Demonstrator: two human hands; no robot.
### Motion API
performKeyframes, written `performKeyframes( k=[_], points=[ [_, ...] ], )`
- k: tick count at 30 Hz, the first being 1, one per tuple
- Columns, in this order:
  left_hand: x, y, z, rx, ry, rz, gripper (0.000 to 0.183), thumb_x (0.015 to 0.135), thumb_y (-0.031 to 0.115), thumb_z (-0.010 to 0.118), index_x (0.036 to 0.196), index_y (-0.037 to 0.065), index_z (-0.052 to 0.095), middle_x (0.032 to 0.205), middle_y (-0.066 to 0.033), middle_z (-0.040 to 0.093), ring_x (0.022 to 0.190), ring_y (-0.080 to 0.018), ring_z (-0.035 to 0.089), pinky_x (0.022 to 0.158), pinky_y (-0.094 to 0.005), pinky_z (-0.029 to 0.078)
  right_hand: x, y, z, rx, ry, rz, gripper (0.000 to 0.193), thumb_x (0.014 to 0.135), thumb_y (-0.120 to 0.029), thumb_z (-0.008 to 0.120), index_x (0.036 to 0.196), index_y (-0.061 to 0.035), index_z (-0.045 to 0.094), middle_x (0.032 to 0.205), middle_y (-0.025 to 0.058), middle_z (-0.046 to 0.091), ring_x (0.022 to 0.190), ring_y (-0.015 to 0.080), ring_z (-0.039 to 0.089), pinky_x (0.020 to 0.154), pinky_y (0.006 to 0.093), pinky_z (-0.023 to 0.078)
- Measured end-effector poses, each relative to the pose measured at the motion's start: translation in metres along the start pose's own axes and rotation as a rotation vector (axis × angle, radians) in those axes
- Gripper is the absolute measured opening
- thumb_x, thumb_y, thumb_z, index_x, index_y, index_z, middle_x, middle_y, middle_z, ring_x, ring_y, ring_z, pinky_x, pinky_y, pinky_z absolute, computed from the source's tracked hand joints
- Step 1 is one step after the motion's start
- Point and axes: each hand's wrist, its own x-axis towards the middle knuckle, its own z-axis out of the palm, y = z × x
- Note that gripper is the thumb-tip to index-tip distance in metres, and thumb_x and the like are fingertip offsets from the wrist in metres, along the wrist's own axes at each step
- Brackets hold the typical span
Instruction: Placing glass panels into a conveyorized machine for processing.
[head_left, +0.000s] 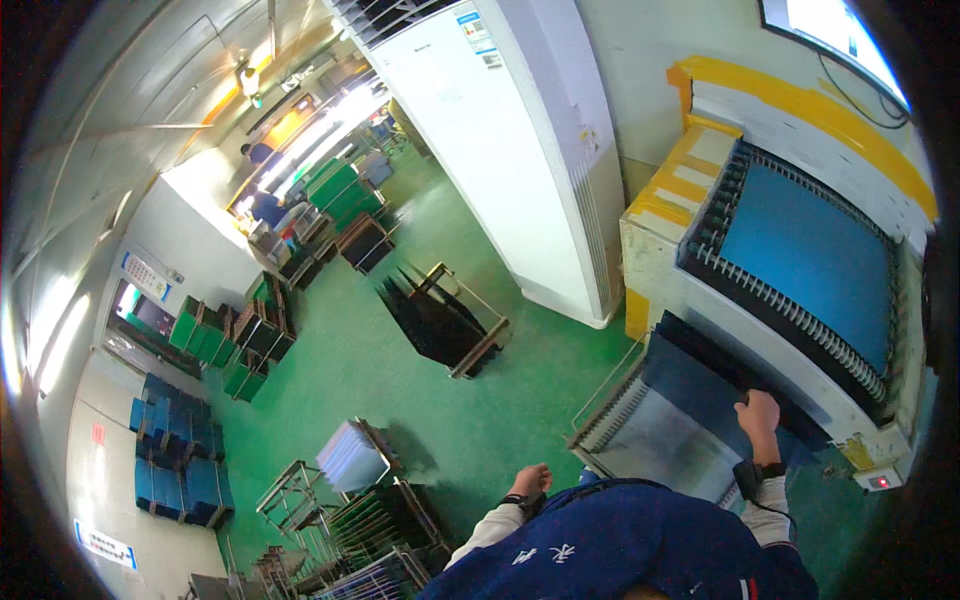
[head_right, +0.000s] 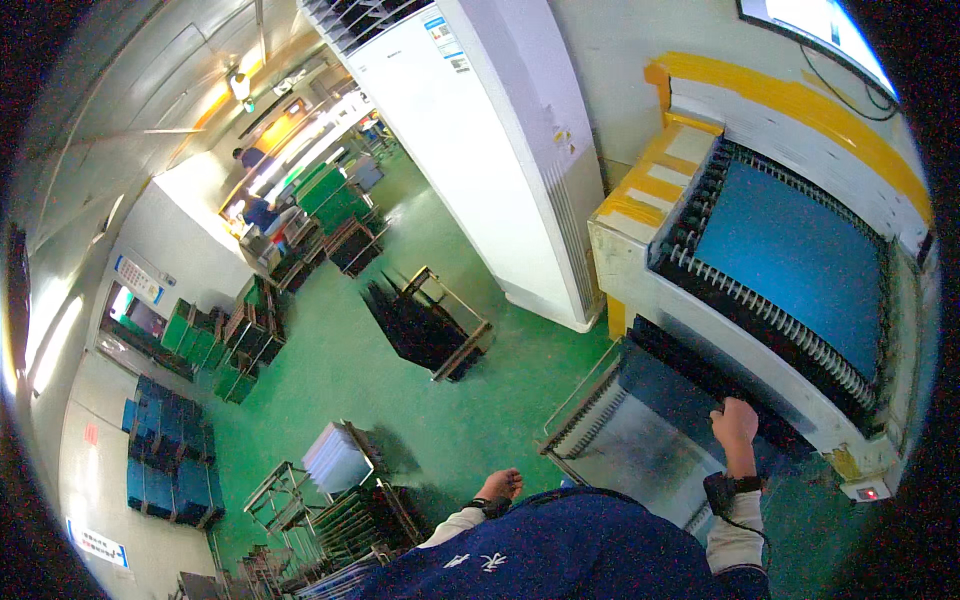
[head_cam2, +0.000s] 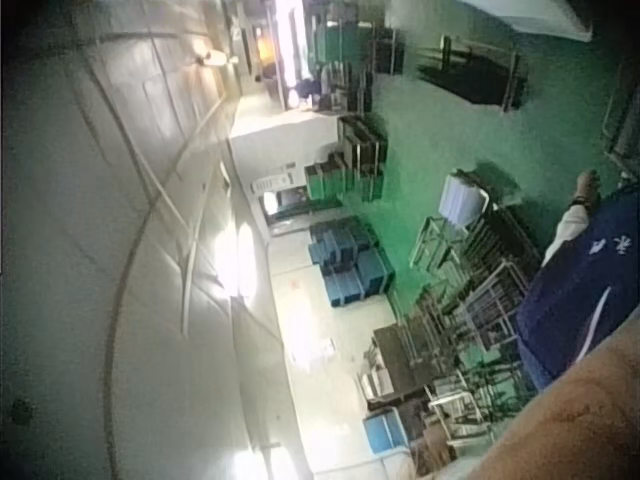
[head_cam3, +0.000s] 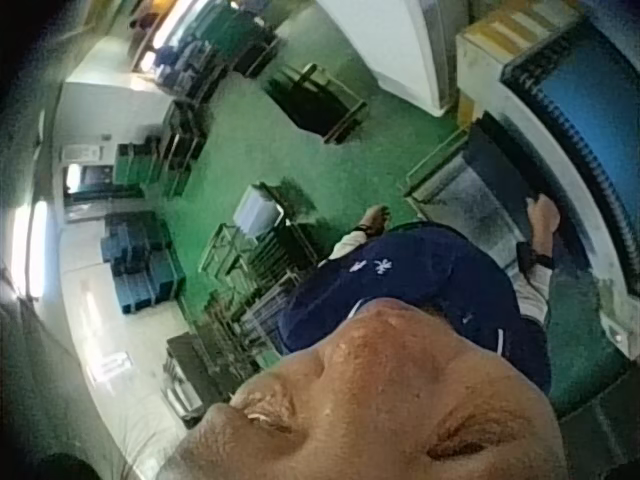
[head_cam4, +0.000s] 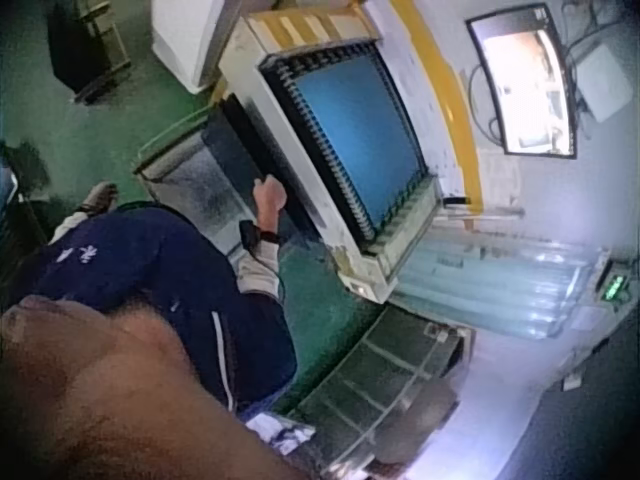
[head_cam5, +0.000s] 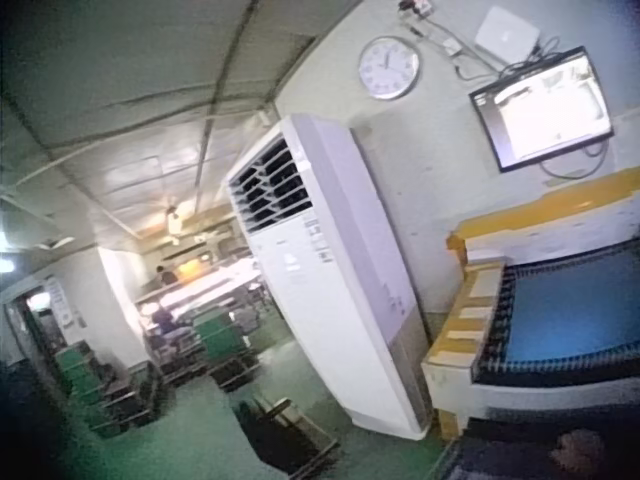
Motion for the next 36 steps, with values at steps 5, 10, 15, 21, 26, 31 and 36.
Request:
performKeyframes(
  k=[5, 10, 15, 21, 26, 31, 36],
  points=[
    [-0.007, 0.005, 0.002, -0.039, -0.208, -0.033, 0.024, 0.094, 0.018, 0.044, 0.072, 0.012, 0.041, 0.065, -0.0017, 0.041, 0.056, -0.0173, 0.044, 0.047, -0.0299, 0.037, -0.002, -0.002, -0.005, 0.044, -0.049, 0.06, 0.032, 0.07, -0.027, 0.073, 0.092, -0.0041, 0.067, 0.093, 0.0177, 0.066, 0.091, 0.034, 0.062, 0.078, 0.0433, 0.049],
    [-0.006, 0.001, 0.001, -0.029, -0.106, 0.013, 0.024, 0.094, 0.017, 0.046, 0.071, 0.011, 0.041, 0.065, -0.0018, 0.04, 0.054, -0.017, 0.042, 0.046, -0.0301, 0.036, -0.009, -0.014, -0.02, 0.04, -0.061, 0.061, 0.037, 0.071, -0.026, 0.073, 0.099, -0.0028, 0.067, 0.098, 0.0183, 0.066, 0.095, 0.033, 0.062, 0.083, 0.0412, 0.048],
    [-0.004, -0.002, -0.001, -0.053, -0.082, 0.034, 0.02, 0.093, 0.015, 0.048, 0.074, 0.009, 0.045, 0.067, -0.003, 0.041, 0.054, -0.0175, 0.043, 0.046, -0.0314, 0.038, -0.01, -0.016, -0.023, 0.046, -0.078, 0.058, 0.04, 0.071, -0.026, 0.073, 0.103, -0.0019, 0.066, 0.102, 0.0185, 0.065, 0.098, 0.033, 0.061, 0.086, 0.0406, 0.047],
    [-0.007, -0.001, 0.002, -0.064, -0.048, 0.035, 0.015, 0.093, 0.013, 0.049, 0.08, 0.005, 0.048, 0.07, -0.0058, 0.045, 0.057, -0.0197, 0.047, 0.046, -0.033, 0.041, -0.011, -0.017, -0.027, 0.043, -0.089, 0.065, 0.039, 0.071, -0.025, 0.072, 0.102, -0.0015, 0.066, 0.101, 0.0191, 0.065, 0.097, 0.0334, 0.061, 0.085, 0.041, 0.048],
    [-0.007, -0.001, 0.0, -0.044, -0.037, 0.037, 0.012, 0.092, 0.013, 0.05, 0.086, 0.003, 0.05, 0.072, -0.007, 0.048, 0.058, -0.0208, 0.049, 0.047, -0.0333, 0.042, -0.01, -0.015, -0.023, 0.055, -0.055, 0.059, 0.034, 0.071, -0.025, 0.072, 0.096, -0.0019, 0.067, 0.096, 0.0193, 0.066, 0.094, 0.0343, 0.062, 0.082, 0.0422, 0.048],
    [-0.006, 0.001, 0.0, -0.032, -0.033, 0.028, 0.012, 0.092, 0.014, 0.051, 0.087, 0.003, 0.051, 0.072, -0.0068, 0.048, 0.058, -0.0205, 0.049, 0.047, -0.0328, 0.041, -0.005, -0.004, -0.005, 0.047, 0.001, 0.019, 0.03, 0.07, -0.026, 0.073, 0.087, -0.0027, 0.066, 0.089, 0.0182, 0.065, 0.089, 0.0351, 0.062, 0.078, 0.0433, 0.048],
    [-0.012, 0.003, 0.015, 0.02, 0.047, 0.037, 0.014, 0.093, 0.014, 0.05, 0.081, 0.006, 0.048, 0.069, -0.0038, 0.046, 0.056, -0.0178, 0.047, 0.046, -0.0308, 0.039, -0.003, 0.001, 0.0, 0.027, 0.031, 0.01, 0.028, 0.07, -0.026, 0.073, 0.085, -0.0034, 0.066, 0.087, 0.018, 0.065, 0.087, 0.0351, 0.062, 0.077, 0.0433, 0.048]
  ],
)
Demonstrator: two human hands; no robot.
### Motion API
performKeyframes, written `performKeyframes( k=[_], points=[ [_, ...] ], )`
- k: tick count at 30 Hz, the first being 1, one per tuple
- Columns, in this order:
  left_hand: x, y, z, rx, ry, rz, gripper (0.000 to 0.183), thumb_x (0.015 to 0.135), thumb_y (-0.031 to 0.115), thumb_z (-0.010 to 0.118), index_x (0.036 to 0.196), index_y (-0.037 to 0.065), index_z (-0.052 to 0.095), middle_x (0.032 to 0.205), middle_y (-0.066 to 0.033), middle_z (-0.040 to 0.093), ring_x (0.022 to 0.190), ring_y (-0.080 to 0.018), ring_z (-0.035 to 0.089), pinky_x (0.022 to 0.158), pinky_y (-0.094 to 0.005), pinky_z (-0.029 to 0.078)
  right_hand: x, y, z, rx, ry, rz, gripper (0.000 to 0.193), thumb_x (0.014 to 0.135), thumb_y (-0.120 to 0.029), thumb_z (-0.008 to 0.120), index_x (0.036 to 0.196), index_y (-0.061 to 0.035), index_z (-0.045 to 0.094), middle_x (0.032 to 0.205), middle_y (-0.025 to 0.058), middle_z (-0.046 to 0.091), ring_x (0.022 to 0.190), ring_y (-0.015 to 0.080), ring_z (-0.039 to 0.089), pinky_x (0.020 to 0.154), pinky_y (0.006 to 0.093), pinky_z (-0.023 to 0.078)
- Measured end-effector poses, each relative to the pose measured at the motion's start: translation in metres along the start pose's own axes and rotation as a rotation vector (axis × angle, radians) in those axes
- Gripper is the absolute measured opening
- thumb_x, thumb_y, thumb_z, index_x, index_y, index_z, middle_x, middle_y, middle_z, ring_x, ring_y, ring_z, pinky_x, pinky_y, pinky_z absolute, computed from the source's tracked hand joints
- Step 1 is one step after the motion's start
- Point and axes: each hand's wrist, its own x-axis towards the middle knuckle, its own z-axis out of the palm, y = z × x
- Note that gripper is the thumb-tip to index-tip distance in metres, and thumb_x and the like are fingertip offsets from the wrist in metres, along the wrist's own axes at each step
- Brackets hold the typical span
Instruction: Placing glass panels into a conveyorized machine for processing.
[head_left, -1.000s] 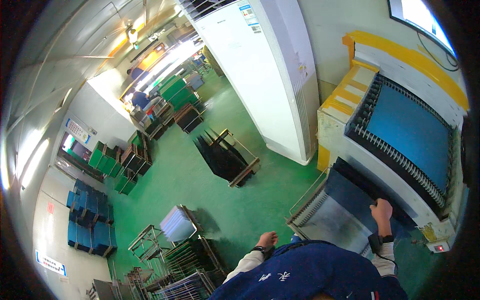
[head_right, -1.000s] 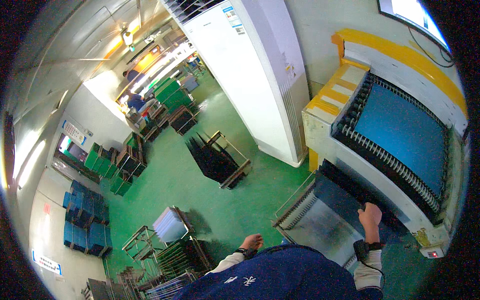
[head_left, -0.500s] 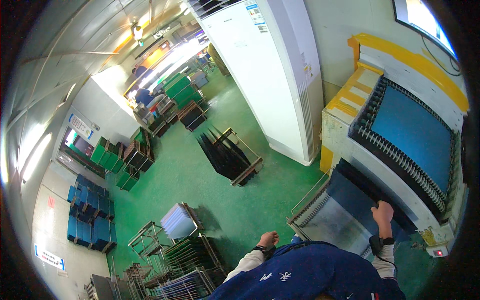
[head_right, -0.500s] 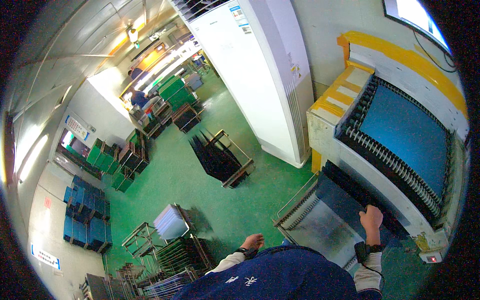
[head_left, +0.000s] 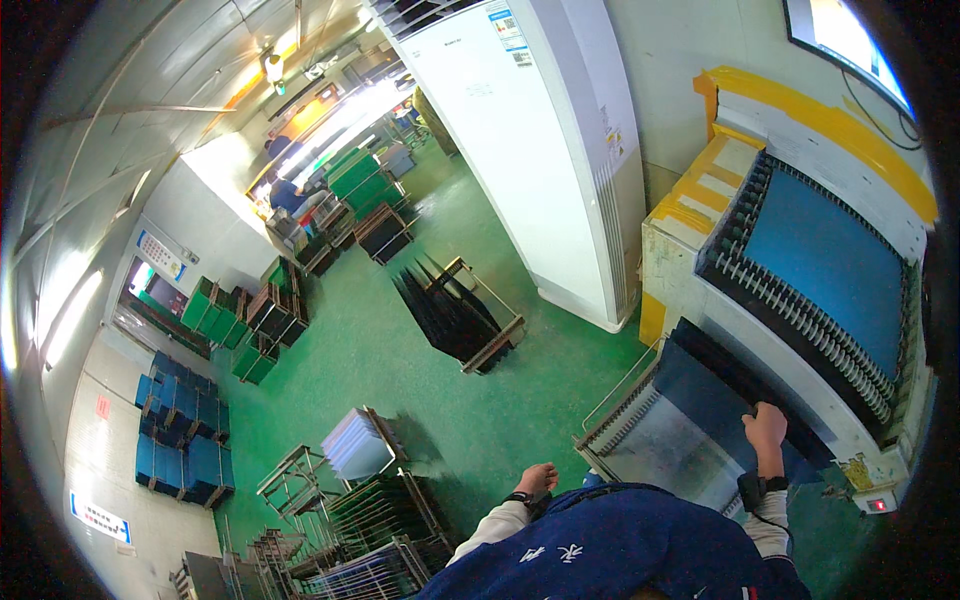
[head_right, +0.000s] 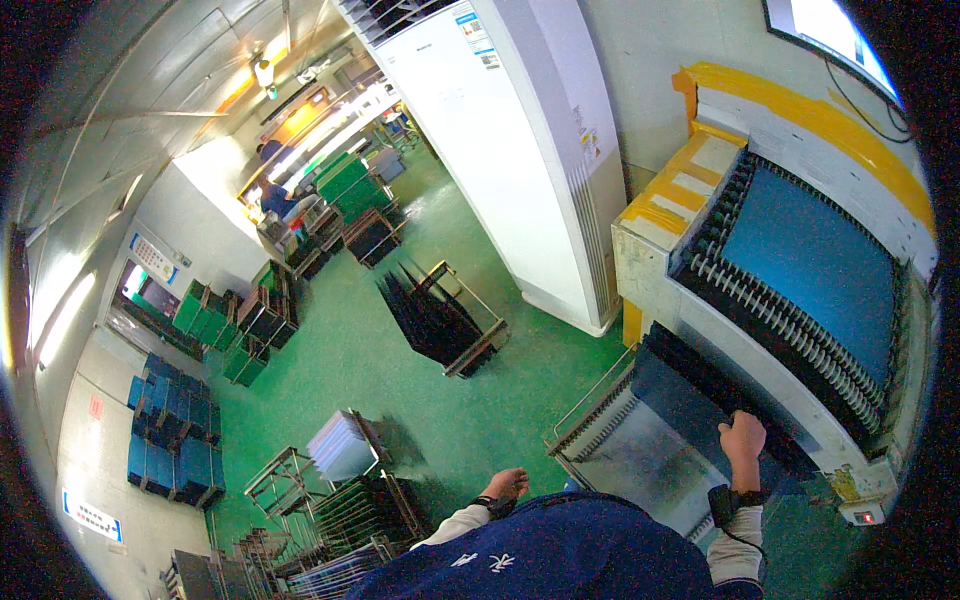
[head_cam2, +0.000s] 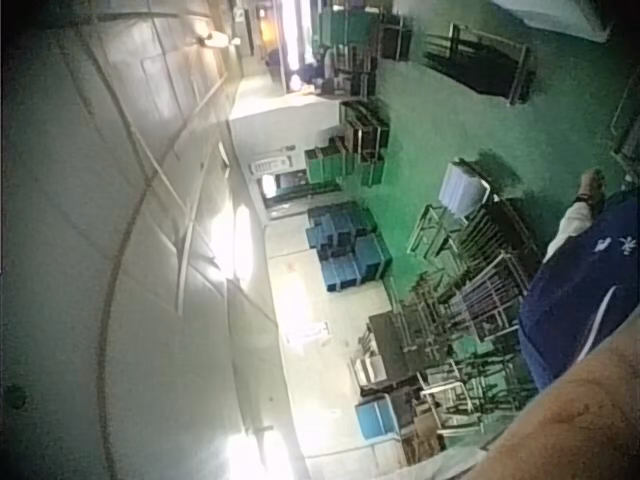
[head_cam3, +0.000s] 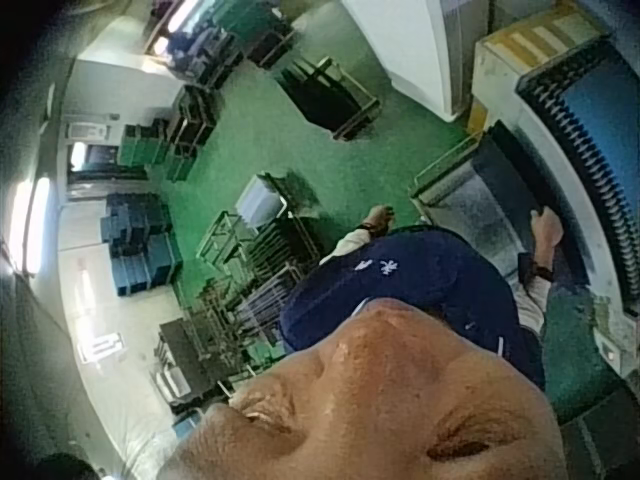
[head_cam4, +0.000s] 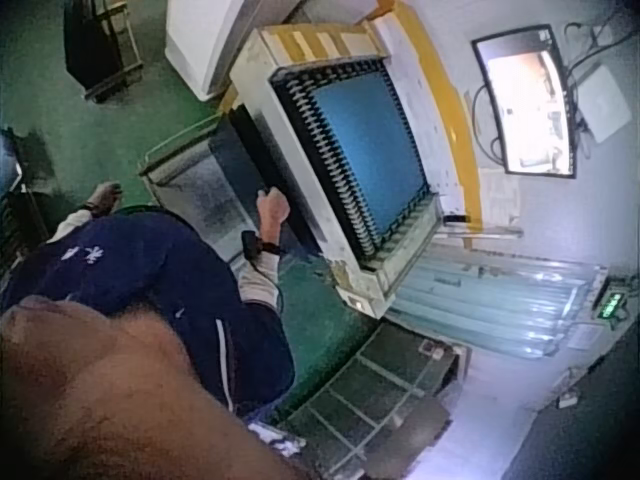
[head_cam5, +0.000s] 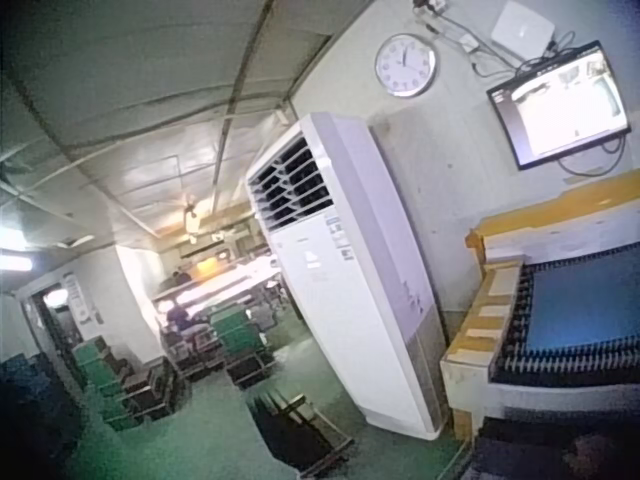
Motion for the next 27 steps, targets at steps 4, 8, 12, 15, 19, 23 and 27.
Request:
performKeyframes(
  k=[4, 8, 12, 15, 19, 23, 27],
  points=[
    [0.004, 0.0, -0.007, -0.017, -0.046, -0.022, 0.016, 0.093, 0.014, 0.05, 0.079, 0.007, 0.047, 0.068, -0.0029, 0.045, 0.055, -0.0171, 0.046, 0.046, -0.0302, 0.038, 0.0, -0.003, -0.003, 0.003, -0.024, 0.011, 0.027, 0.07, -0.026, 0.073, 0.083, -0.0033, 0.065, 0.087, 0.0181, 0.065, 0.087, 0.035, 0.062, 0.076, 0.0432, 0.048],
    [0.01, -0.001, -0.013, -0.04, -0.083, -0.037, 0.015, 0.093, 0.015, 0.051, 0.082, 0.006, 0.048, 0.07, -0.0038, 0.044, 0.057, -0.0172, 0.045, 0.047, -0.0307, 0.039, 0.0, -0.006, -0.008, 0.005, -0.04, 0.023, 0.027, 0.071, -0.026, 0.073, 0.083, -0.0031, 0.065, 0.087, 0.0181, 0.065, 0.087, 0.035, 0.063, 0.076, 0.0431, 0.049],
    [0.009, 0.0, -0.008, -0.013, -0.069, -0.031, 0.014, 0.093, 0.014, 0.051, 0.083, 0.005, 0.049, 0.072, -0.004, 0.045, 0.057, -0.0169, 0.046, 0.047, -0.0303, 0.04, -0.001, -0.009, -0.012, 0.001, -0.068, 0.044, 0.03, 0.07, -0.026, 0.073, 0.089, -0.0029, 0.066, 0.091, 0.018, 0.066, 0.09, 0.0349, 0.062, 0.079, 0.0427, 0.048],
    [0.005, -0.001, -0.006, 0.001, -0.061, -0.015, 0.013, 0.093, 0.014, 0.051, 0.086, 0.004, 0.05, 0.073, -0.0047, 0.047, 0.059, -0.0174, 0.047, 0.047, -0.0303, 0.041, -0.003, -0.012, -0.017, 0.009, -0.066, 0.052, 0.034, 0.071, -0.026, 0.073, 0.094, -0.0028, 0.067, 0.095, 0.018, 0.066, 0.093, 0.0347, 0.062, 0.082, 0.0424, 0.048],
    [0.011, -0.004, -0.018, 0.012, -0.061, -0.015, 0.012, 0.093, 0.015, 0.05, 0.089, 0.004, 0.051, 0.074, -0.0054, 0.049, 0.06, -0.0181, 0.049, 0.049, -0.0305, 0.042, -0.004, -0.018, -0.023, 0.016, -0.098, 0.048, 0.036, 0.071, -0.026, 0.073, 0.097, -0.0024, 0.066, 0.097, 0.0183, 0.066, 0.095, 0.0343, 0.061, 0.083, 0.0419, 0.048],
    [0.009, -0.002, -0.008, -0.003, -0.058, -0.03, 0.012, 0.094, 0.014, 0.047, 0.086, 0.005, 0.049, 0.073, -0.0047, 0.048, 0.059, -0.0178, 0.048, 0.049, -0.0304, 0.041, -0.004, -0.016, -0.025, 0.011, -0.11, 0.054, 0.036, 0.071, -0.026, 0.073, 0.097, -0.0021, 0.066, 0.098, 0.0184, 0.065, 0.095, 0.0339, 0.062, 0.083, 0.0414, 0.048],
    [0.012, -0.003, -0.02, -0.107, -0.238, -0.051, 0.014, 0.094, 0.014, 0.046, 0.082, 0.007, 0.047, 0.071, -0.0034, 0.045, 0.058, -0.0172, 0.047, 0.048, -0.0298, 0.039, -0.004, -0.018, -0.025, 0.005, -0.115, 0.055, 0.036, 0.071, -0.026, 0.073, 0.097, -0.0022, 0.066, 0.098, 0.0183, 0.066, 0.095, 0.0338, 0.062, 0.083, 0.0415, 0.048]
  ],
)
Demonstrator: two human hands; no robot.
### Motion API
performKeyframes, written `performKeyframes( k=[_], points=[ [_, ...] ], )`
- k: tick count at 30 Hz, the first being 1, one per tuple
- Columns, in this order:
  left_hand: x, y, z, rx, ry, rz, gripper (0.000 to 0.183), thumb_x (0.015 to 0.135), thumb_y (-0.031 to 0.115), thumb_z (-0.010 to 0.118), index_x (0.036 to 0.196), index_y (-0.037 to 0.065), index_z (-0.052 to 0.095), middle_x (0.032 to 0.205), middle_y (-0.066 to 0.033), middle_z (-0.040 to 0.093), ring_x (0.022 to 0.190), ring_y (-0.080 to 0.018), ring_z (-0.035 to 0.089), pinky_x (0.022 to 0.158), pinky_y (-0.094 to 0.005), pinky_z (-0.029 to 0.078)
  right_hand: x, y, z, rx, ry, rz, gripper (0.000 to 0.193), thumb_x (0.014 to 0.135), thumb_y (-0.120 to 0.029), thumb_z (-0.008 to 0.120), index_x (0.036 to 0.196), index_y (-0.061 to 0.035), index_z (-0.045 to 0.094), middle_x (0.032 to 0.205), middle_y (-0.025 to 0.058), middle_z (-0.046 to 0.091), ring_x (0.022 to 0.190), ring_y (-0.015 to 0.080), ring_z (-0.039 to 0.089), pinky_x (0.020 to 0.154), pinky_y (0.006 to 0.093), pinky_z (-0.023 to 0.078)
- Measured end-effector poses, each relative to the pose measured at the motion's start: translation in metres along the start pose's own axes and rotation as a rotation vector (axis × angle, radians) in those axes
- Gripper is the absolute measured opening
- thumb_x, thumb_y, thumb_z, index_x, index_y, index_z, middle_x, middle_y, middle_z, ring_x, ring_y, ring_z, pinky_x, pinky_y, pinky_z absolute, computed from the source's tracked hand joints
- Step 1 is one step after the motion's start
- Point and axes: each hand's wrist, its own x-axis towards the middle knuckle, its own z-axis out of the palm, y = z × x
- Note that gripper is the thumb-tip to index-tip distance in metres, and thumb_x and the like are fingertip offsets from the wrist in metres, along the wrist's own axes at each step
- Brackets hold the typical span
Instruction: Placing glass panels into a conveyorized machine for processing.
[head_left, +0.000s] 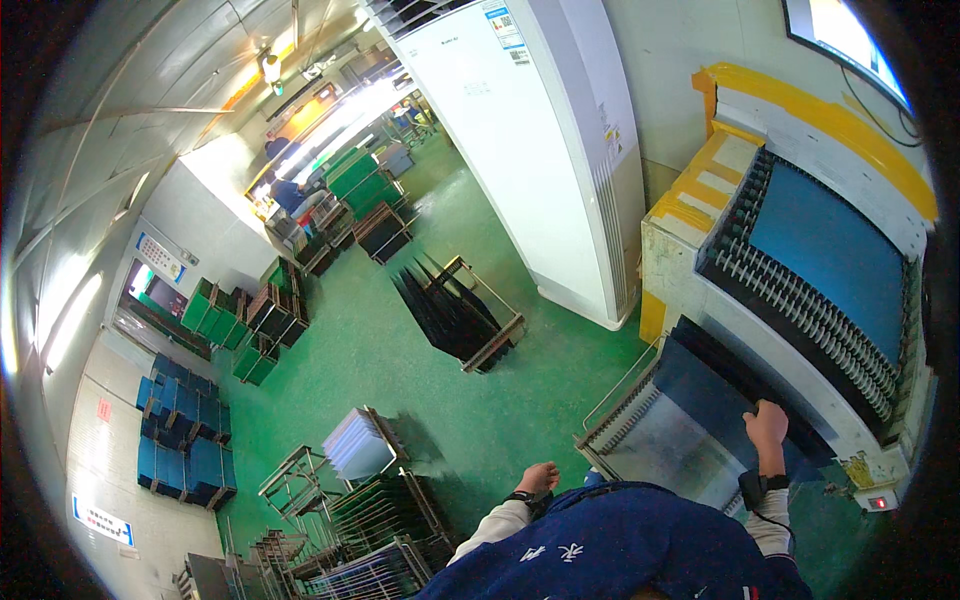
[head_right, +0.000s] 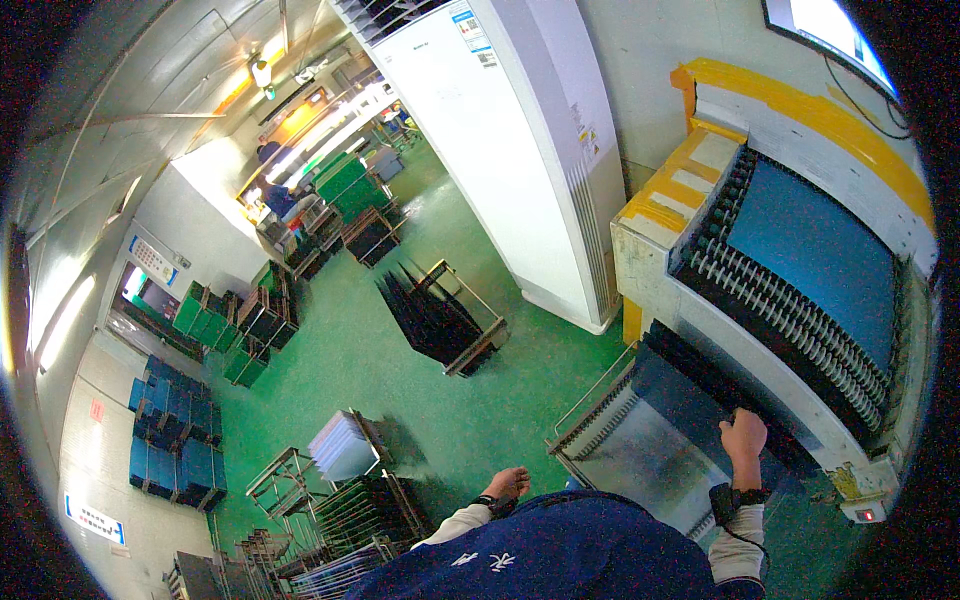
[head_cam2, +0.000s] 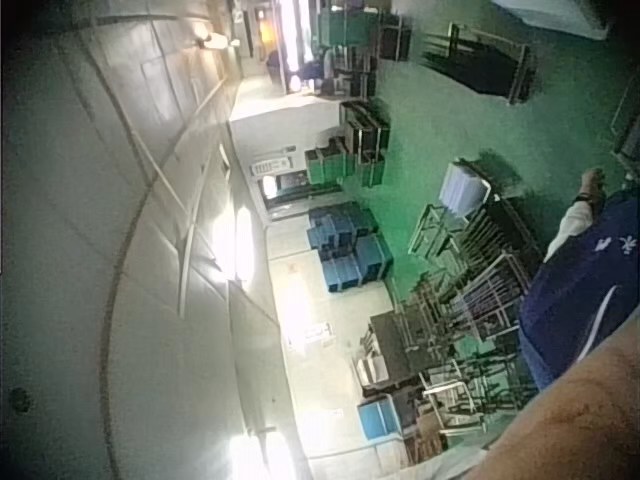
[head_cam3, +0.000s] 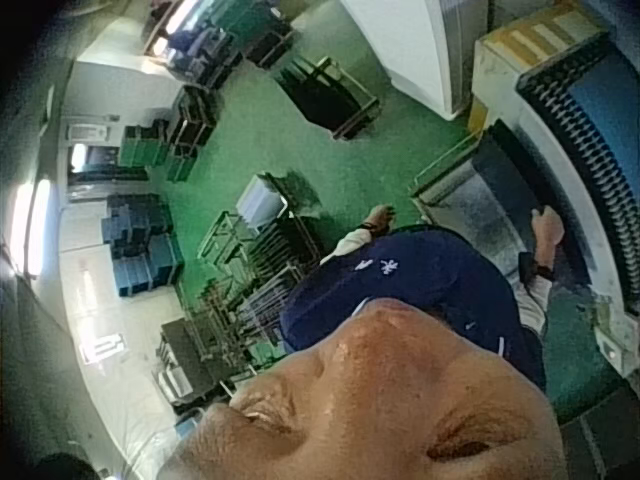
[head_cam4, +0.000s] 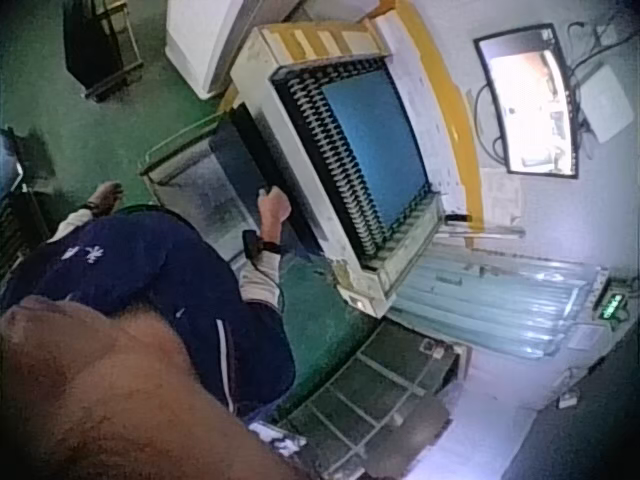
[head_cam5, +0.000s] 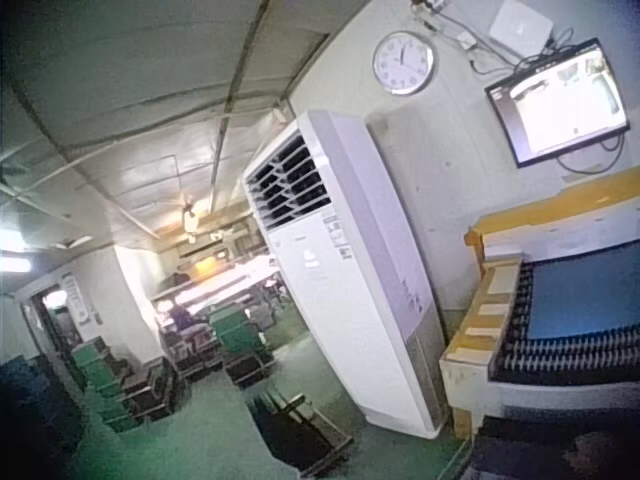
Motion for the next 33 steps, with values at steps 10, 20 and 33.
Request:
performKeyframes(
  k=[10, 20, 33],
  points=[
    [-0.005, 0.0, 0.02, 0.083, 0.15, 0.049, 0.019, 0.09, 0.008, 0.047, 0.072, 0.01, 0.041, 0.065, -0.0023, 0.038, 0.053, -0.0166, 0.041, 0.044, -0.0301, 0.032, -0.001, 0.0, -0.002, -0.012, 0.006, 0.007, 0.035, 0.071, -0.026, 0.073, 0.097, -0.0024, 0.066, 0.096, 0.0181, 0.066, 0.094, 0.0338, 0.062, 0.082, 0.0416, 0.049],
    [0.003, -0.004, 0.014, 0.079, 0.218, 0.05, 0.015, 0.091, 0.007, 0.046, 0.076, 0.007, 0.045, 0.066, -0.0029, 0.041, 0.052, -0.0168, 0.044, 0.044, -0.0292, 0.034, -0.002, -0.001, -0.002, -0.005, 0.027, 0.015, 0.037, 0.071, -0.025, 0.073, 0.099, -0.002, 0.066, 0.098, 0.0188, 0.065, 0.096, 0.0337, 0.061, 0.084, 0.0414, 0.048],
    [-0.003, 0.001, 0.006, 0.07, 0.017, 0.011, 0.015, 0.094, 0.017, 0.048, 0.082, 0.008, 0.047, 0.069, -0.0025, 0.044, 0.057, -0.0172, 0.045, 0.048, -0.0292, 0.038, 0.002, 0.006, 0.009, 0.023, 0.067, -0.017, 0.037, 0.071, -0.026, 0.072, 0.098, -0.0021, 0.067, 0.098, 0.0187, 0.066, 0.095, 0.0336, 0.062, 0.083, 0.0415, 0.048]
  ],
)
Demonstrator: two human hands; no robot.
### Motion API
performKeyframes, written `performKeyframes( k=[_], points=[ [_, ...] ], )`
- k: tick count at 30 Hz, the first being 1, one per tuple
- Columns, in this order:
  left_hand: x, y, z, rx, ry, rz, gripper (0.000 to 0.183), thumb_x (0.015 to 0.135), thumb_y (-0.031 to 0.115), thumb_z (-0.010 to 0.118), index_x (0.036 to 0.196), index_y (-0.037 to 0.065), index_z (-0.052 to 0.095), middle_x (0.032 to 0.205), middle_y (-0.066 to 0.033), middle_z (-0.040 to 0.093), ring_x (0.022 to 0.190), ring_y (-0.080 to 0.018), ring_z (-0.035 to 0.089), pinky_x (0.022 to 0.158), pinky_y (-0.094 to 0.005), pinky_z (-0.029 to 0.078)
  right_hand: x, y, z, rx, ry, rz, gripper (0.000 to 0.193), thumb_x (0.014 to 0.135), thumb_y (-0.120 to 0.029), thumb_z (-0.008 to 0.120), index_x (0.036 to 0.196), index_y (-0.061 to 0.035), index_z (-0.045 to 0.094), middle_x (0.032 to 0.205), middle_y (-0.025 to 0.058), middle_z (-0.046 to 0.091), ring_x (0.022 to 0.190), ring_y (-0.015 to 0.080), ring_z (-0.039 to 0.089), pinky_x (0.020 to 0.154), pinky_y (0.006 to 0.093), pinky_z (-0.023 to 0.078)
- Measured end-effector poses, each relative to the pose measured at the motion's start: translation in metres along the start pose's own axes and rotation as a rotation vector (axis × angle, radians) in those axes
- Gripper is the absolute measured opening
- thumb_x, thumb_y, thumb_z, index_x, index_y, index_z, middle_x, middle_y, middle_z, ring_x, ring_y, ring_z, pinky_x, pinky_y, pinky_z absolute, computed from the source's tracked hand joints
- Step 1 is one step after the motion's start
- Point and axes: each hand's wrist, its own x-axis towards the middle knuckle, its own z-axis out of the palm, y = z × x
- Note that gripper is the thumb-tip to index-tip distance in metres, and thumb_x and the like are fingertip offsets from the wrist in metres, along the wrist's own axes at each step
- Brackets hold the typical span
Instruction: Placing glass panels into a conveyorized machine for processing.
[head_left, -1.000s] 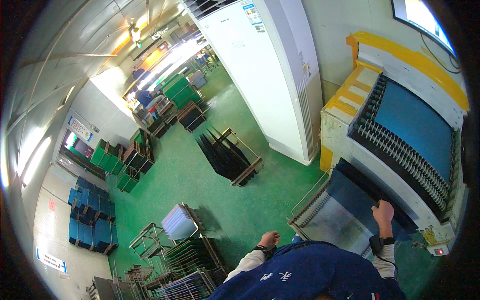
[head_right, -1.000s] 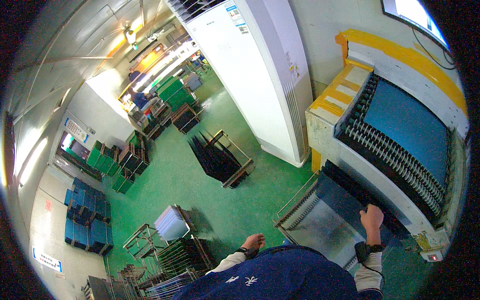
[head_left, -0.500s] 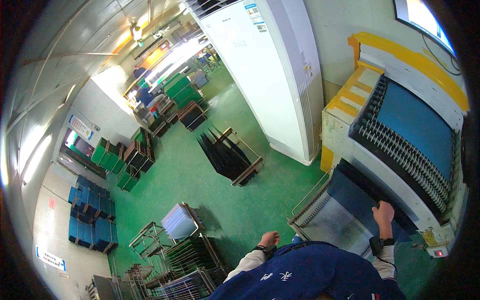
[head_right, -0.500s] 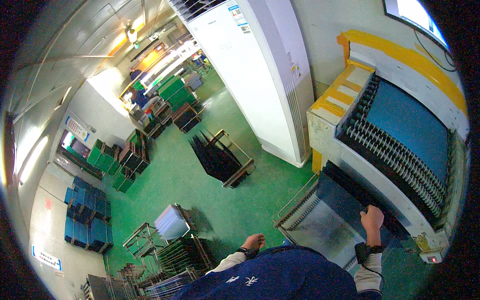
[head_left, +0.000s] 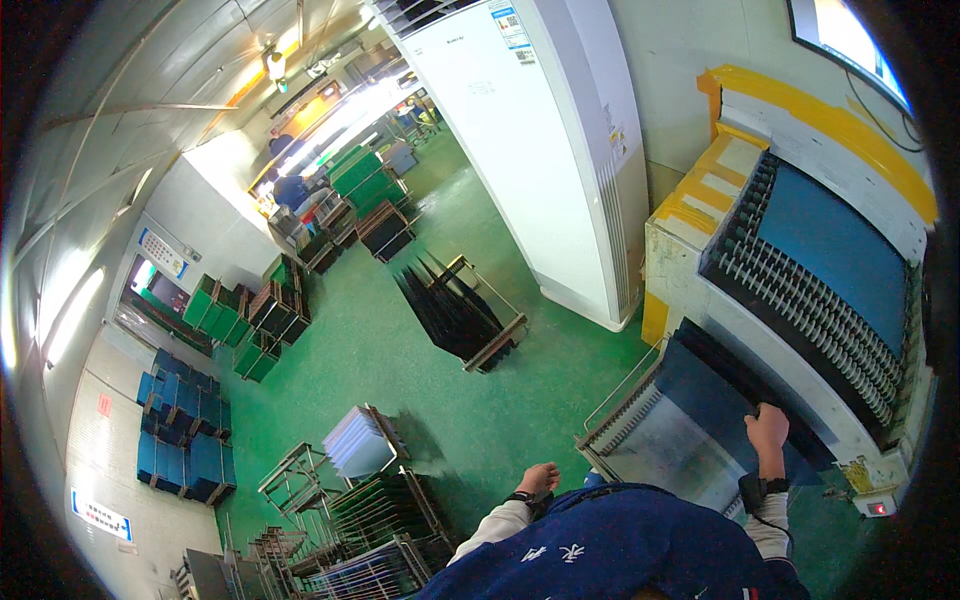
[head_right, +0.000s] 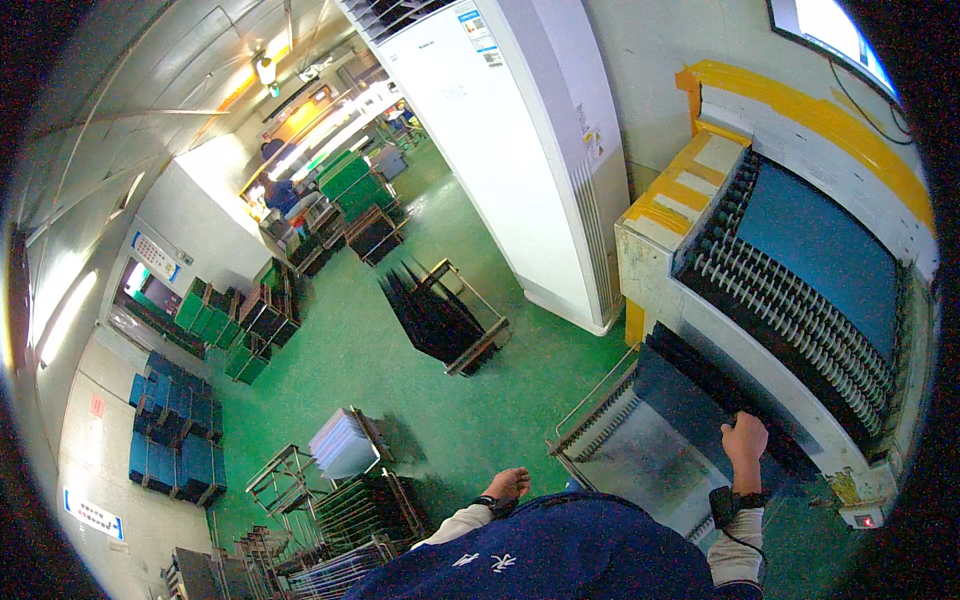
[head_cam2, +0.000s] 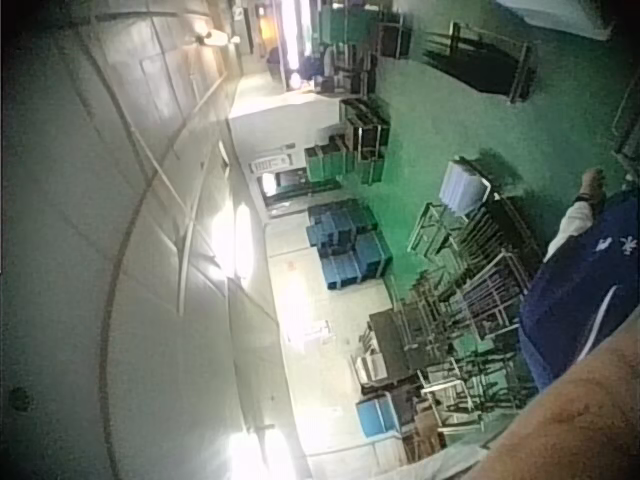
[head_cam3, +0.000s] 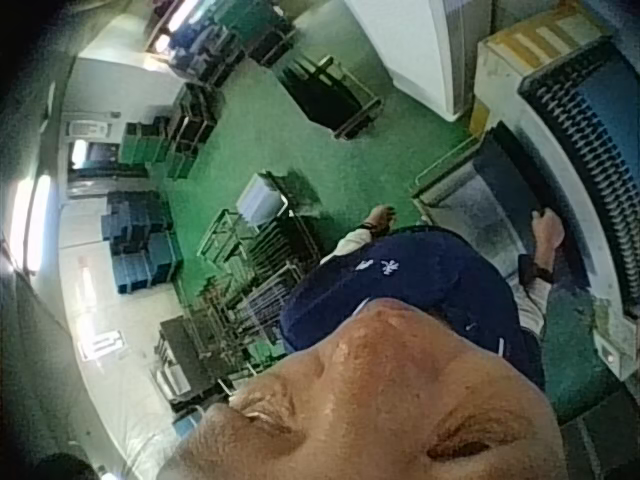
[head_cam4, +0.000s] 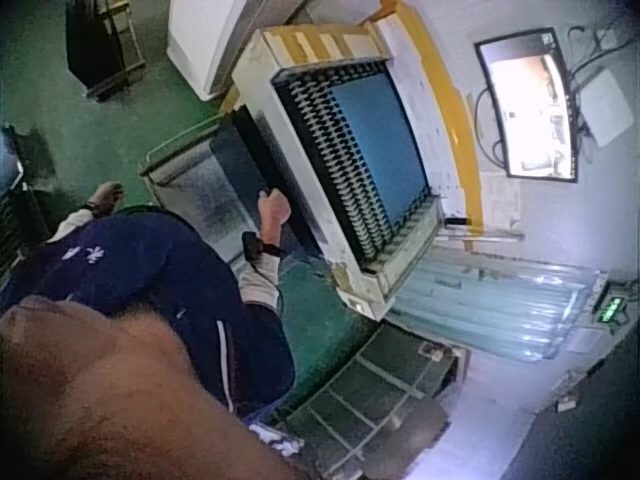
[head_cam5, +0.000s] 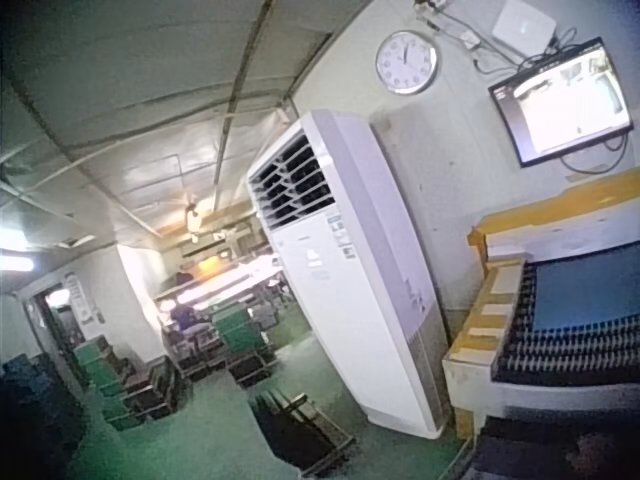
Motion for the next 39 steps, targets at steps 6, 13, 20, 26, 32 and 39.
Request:
performKeyframes(
  k=[6, 13, 20, 26, 32, 39],
  points=[
    [0.002, -0.002, 0.002, 0.019, 0.069, 0.009, 0.015, 0.094, 0.017, 0.048, 0.082, 0.008, 0.047, 0.068, -0.0021, 0.043, 0.057, -0.0167, 0.044, 0.048, -0.0293, 0.038, 0.001, 0.0, -0.001, -0.005, -0.021, 0.016, 0.037, 0.071, -0.026, 0.072, 0.099, -0.0018, 0.067, 0.098, 0.0185, 0.066, 0.095, 0.0333, 0.062, 0.083, 0.041, 0.048],
    [0.0, -0.001, 0.007, 0.018, 0.175, -0.012, 0.015, 0.094, 0.017, 0.048, 0.081, 0.008, 0.047, 0.068, -0.002, 0.044, 0.058, -0.0167, 0.046, 0.049, -0.029, 0.04, -0.002, -0.004, -0.006, -0.022, -0.033, 0.022, 0.037, 0.071, -0.025, 0.072, 0.1, -0.0016, 0.067, 0.098, 0.0183, 0.066, 0.095, 0.033, 0.062, 0.083, 0.0407, 0.048],
    [-0.001, -0.002, 0.003, -0.002, 0.072, 0.015, 0.014, 0.093, 0.016, 0.049, 0.082, 0.008, 0.048, 0.069, -0.0021, 0.045, 0.058, -0.017, 0.048, 0.049, -0.0285, 0.041, 0.0, -0.001, -0.001, -0.008, -0.009, 0.02, 0.036, 0.072, -0.025, 0.072, 0.099, -0.0019, 0.067, 0.097, 0.0181, 0.066, 0.094, 0.0332, 0.063, 0.083, 0.0405, 0.048],
    [0.0, -0.001, 0.001, 0.013, 0.067, 0.005, 0.013, 0.093, 0.016, 0.05, 0.085, 0.007, 0.048, 0.071, -0.0034, 0.047, 0.058, -0.019, 0.048, 0.048, -0.03, 0.04, 0.0, 0.001, 0.001, -0.007, -0.001, 0.014, 0.037, 0.072, -0.025, 0.072, 0.099, -0.0021, 0.067, 0.097, 0.0185, 0.066, 0.094, 0.0334, 0.063, 0.083, 0.0407, 0.048],
    [0.004, -0.003, -0.008, 0.002, 0.057, 0.001, 0.012, 0.093, 0.017, 0.051, 0.089, 0.006, 0.05, 0.074, -0.004, 0.051, 0.06, -0.0195, 0.051, 0.049, -0.0309, 0.042, -0.003, -0.008, -0.009, -0.039, -0.044, 0.035, 0.038, 0.072, -0.025, 0.072, 0.102, -0.0023, 0.066, 0.099, 0.0189, 0.066, 0.095, 0.0338, 0.062, 0.083, 0.0412, 0.048],
    [0.0, -0.001, 0.0, 0.075, 0.133, -0.01, 0.015, 0.092, 0.02, 0.053, 0.095, 0.005, 0.053, 0.079, -0.0056, 0.056, 0.064, -0.0193, 0.055, 0.052, -0.0311, 0.046, -0.002, -0.004, -0.006, -0.03, -0.039, 0.027, 0.037, 0.071, -0.026, 0.073, 0.099, -0.0021, 0.066, 0.098, 0.0188, 0.066, 0.094, 0.0338, 0.062, 0.083, 0.0412, 0.049]
  ],
)
